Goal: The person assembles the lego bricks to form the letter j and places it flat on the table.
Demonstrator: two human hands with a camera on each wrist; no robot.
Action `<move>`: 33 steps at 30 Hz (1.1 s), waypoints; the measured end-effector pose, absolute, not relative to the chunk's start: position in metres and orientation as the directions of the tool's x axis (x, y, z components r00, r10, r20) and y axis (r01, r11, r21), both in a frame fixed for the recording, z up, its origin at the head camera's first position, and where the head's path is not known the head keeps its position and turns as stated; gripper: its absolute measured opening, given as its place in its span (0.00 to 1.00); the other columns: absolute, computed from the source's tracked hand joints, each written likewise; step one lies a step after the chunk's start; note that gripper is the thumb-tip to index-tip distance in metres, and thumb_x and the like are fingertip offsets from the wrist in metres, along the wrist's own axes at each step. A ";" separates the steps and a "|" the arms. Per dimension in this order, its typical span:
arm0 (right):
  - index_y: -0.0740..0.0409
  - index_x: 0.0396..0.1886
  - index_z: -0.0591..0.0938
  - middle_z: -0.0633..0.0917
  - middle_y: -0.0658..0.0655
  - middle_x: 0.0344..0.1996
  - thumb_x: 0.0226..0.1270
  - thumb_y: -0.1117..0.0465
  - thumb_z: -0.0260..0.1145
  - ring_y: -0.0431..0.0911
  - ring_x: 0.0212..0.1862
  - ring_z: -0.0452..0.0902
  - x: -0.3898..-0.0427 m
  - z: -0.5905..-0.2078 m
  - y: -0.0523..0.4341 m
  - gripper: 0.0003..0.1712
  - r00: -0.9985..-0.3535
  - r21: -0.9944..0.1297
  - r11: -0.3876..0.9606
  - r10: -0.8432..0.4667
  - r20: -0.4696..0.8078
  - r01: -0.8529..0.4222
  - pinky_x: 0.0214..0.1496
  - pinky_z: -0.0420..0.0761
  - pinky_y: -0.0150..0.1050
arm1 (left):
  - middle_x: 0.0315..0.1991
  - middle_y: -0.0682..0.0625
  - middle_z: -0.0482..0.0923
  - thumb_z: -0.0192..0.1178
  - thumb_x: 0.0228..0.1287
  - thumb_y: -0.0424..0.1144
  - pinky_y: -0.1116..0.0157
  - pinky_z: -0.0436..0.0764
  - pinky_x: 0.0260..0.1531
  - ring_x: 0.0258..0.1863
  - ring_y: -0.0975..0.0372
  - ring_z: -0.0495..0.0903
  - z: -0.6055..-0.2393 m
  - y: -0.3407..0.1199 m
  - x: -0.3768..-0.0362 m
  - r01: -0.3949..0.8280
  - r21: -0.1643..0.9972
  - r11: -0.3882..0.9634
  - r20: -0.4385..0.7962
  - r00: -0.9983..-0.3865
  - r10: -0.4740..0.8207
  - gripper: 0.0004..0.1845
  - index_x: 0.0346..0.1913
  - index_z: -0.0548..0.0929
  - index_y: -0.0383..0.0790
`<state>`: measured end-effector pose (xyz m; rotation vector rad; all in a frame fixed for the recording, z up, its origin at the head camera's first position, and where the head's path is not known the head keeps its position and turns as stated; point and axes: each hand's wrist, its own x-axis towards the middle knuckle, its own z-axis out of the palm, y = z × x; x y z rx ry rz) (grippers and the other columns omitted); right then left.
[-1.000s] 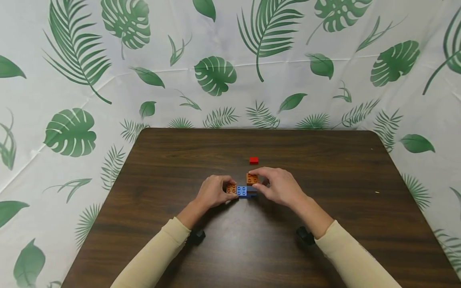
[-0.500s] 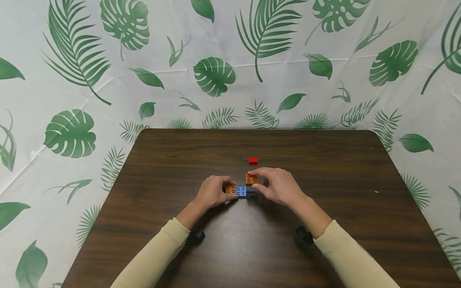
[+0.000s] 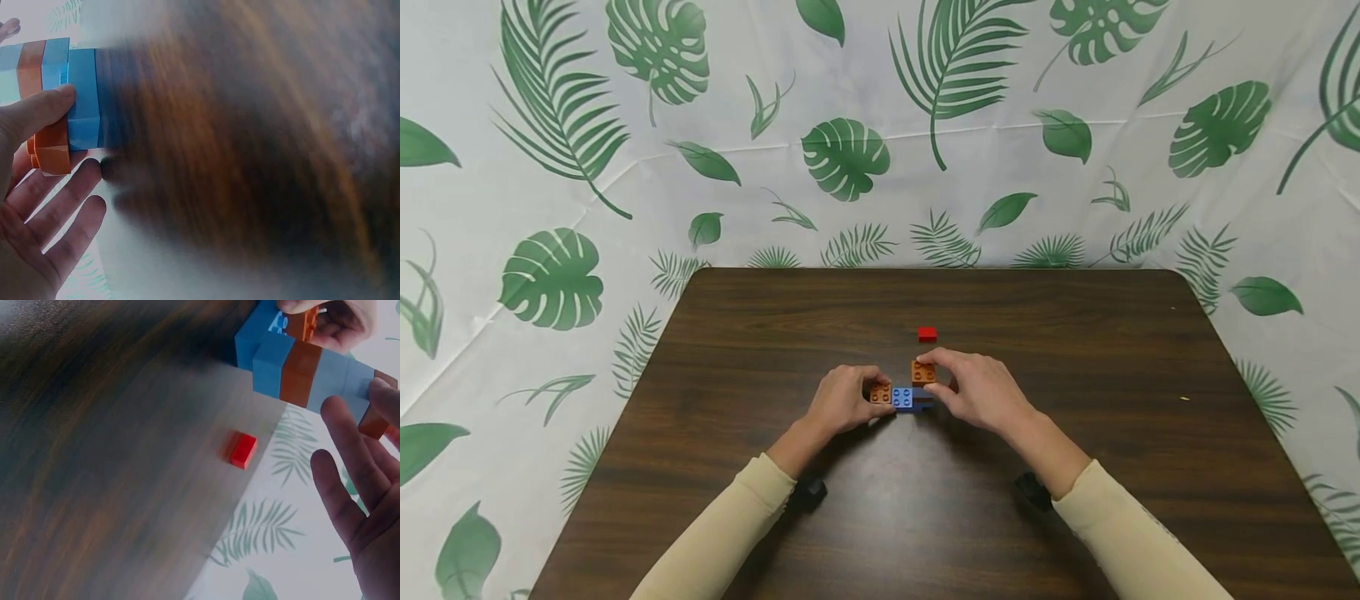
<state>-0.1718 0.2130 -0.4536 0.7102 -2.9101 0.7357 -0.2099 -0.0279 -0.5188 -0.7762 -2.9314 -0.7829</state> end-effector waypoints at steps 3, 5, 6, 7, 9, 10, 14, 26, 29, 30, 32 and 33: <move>0.41 0.59 0.75 0.84 0.46 0.35 0.61 0.52 0.70 0.34 0.23 0.71 -0.171 -0.455 0.213 0.26 -0.898 -0.443 0.784 -0.415 0.147 -0.435 0.24 0.71 0.34 | 0.31 0.63 0.82 0.74 0.44 0.57 0.66 0.76 0.29 0.28 0.69 0.77 -0.520 -0.028 -0.210 0.469 0.464 0.752 0.134 -0.876 0.463 0.18 0.39 0.86 0.56; 0.40 0.62 0.73 0.83 0.46 0.33 0.60 0.51 0.70 0.34 0.22 0.70 -0.170 -0.457 0.214 0.29 -0.902 -0.438 0.793 -0.414 0.119 -0.422 0.24 0.70 0.34 | 0.31 0.63 0.82 0.74 0.45 0.57 0.67 0.75 0.29 0.27 0.70 0.76 -0.521 -0.028 -0.210 0.472 0.464 0.750 0.135 -0.874 0.467 0.19 0.40 0.86 0.56; 0.39 0.64 0.70 0.82 0.46 0.31 0.60 0.51 0.70 0.35 0.22 0.70 -0.170 -0.459 0.214 0.32 -0.905 -0.435 0.800 -0.413 0.101 -0.414 0.24 0.70 0.35 | 0.31 0.63 0.82 0.74 0.45 0.57 0.67 0.75 0.29 0.28 0.70 0.76 -0.521 -0.028 -0.210 0.473 0.461 0.750 0.135 -0.874 0.468 0.19 0.40 0.86 0.56; 0.39 0.65 0.68 0.82 0.46 0.30 0.60 0.50 0.70 0.36 0.22 0.70 -0.170 -0.462 0.215 0.34 -0.908 -0.437 0.804 -0.410 0.081 -0.403 0.23 0.70 0.35 | 0.31 0.63 0.82 0.74 0.45 0.57 0.67 0.75 0.29 0.28 0.70 0.77 -0.522 -0.028 -0.209 0.473 0.463 0.750 0.133 -0.873 0.468 0.19 0.40 0.86 0.56; 0.38 0.69 0.65 0.82 0.47 0.29 0.59 0.49 0.71 0.36 0.22 0.71 -0.169 -0.469 0.216 0.39 -0.914 -0.455 0.806 -0.404 0.047 -0.379 0.24 0.71 0.35 | 0.31 0.62 0.82 0.74 0.44 0.58 0.66 0.75 0.29 0.28 0.69 0.77 -0.522 -0.029 -0.209 0.469 0.460 0.754 0.131 -0.875 0.465 0.20 0.41 0.85 0.56; 0.38 0.70 0.63 0.83 0.48 0.30 0.59 0.48 0.71 0.35 0.23 0.72 -0.170 -0.473 0.217 0.41 -0.917 -0.463 0.808 -0.398 0.031 -0.366 0.25 0.72 0.35 | 0.31 0.62 0.82 0.74 0.44 0.58 0.66 0.75 0.29 0.28 0.69 0.77 -0.522 -0.029 -0.209 0.468 0.458 0.756 0.129 -0.876 0.464 0.21 0.42 0.86 0.56; 0.44 0.67 0.68 0.85 0.50 0.36 0.59 0.46 0.70 0.35 0.29 0.78 -0.172 -0.485 0.220 0.37 -0.930 -0.540 0.781 -0.368 0.007 -0.313 0.28 0.76 0.36 | 0.34 0.61 0.83 0.74 0.42 0.60 0.66 0.76 0.30 0.30 0.68 0.77 -0.521 -0.029 -0.208 0.473 0.451 0.757 0.134 -0.874 0.466 0.23 0.43 0.86 0.56; 0.56 0.62 0.73 0.84 0.56 0.47 0.62 0.40 0.65 0.46 0.43 0.80 -0.183 -0.494 0.226 0.35 -0.954 -0.664 0.718 -0.298 -0.025 -0.207 0.46 0.79 0.48 | 0.40 0.60 0.79 0.74 0.47 0.53 0.66 0.75 0.29 0.30 0.69 0.74 -0.517 -0.033 -0.206 0.556 0.357 0.750 0.165 -0.828 0.536 0.26 0.53 0.83 0.56; 0.59 0.63 0.71 0.83 0.58 0.48 0.62 0.41 0.65 0.48 0.44 0.80 -0.186 -0.494 0.227 0.37 -0.956 -0.687 0.703 -0.291 -0.038 -0.187 0.47 0.79 0.49 | 0.43 0.60 0.77 0.74 0.47 0.53 0.67 0.74 0.28 0.29 0.69 0.73 -0.516 -0.034 -0.206 0.566 0.343 0.749 0.176 -0.822 0.541 0.27 0.54 0.83 0.56; 0.59 0.63 0.71 0.83 0.59 0.49 0.62 0.42 0.65 0.49 0.45 0.80 -0.187 -0.494 0.227 0.37 -0.956 -0.696 0.696 -0.290 -0.045 -0.178 0.47 0.79 0.49 | 0.44 0.60 0.77 0.74 0.47 0.53 0.67 0.74 0.28 0.30 0.70 0.72 -0.516 -0.034 -0.206 0.567 0.341 0.750 0.178 -0.822 0.541 0.27 0.54 0.83 0.56; 0.61 0.63 0.70 0.82 0.61 0.49 0.63 0.43 0.65 0.50 0.45 0.80 -0.189 -0.494 0.227 0.37 -0.954 -0.722 0.673 -0.292 -0.063 -0.159 0.46 0.80 0.48 | 0.44 0.60 0.76 0.74 0.47 0.53 0.67 0.74 0.28 0.29 0.69 0.72 -0.515 -0.035 -0.206 0.569 0.339 0.749 0.179 -0.821 0.543 0.28 0.54 0.82 0.57; 0.61 0.63 0.71 0.82 0.62 0.49 0.63 0.44 0.65 0.50 0.45 0.79 -0.190 -0.495 0.228 0.36 -0.953 -0.740 0.657 -0.294 -0.075 -0.144 0.44 0.80 0.46 | 0.44 0.60 0.76 0.75 0.46 0.53 0.67 0.74 0.27 0.29 0.69 0.72 -0.515 -0.035 -0.206 0.571 0.338 0.748 0.179 -0.819 0.545 0.28 0.54 0.82 0.57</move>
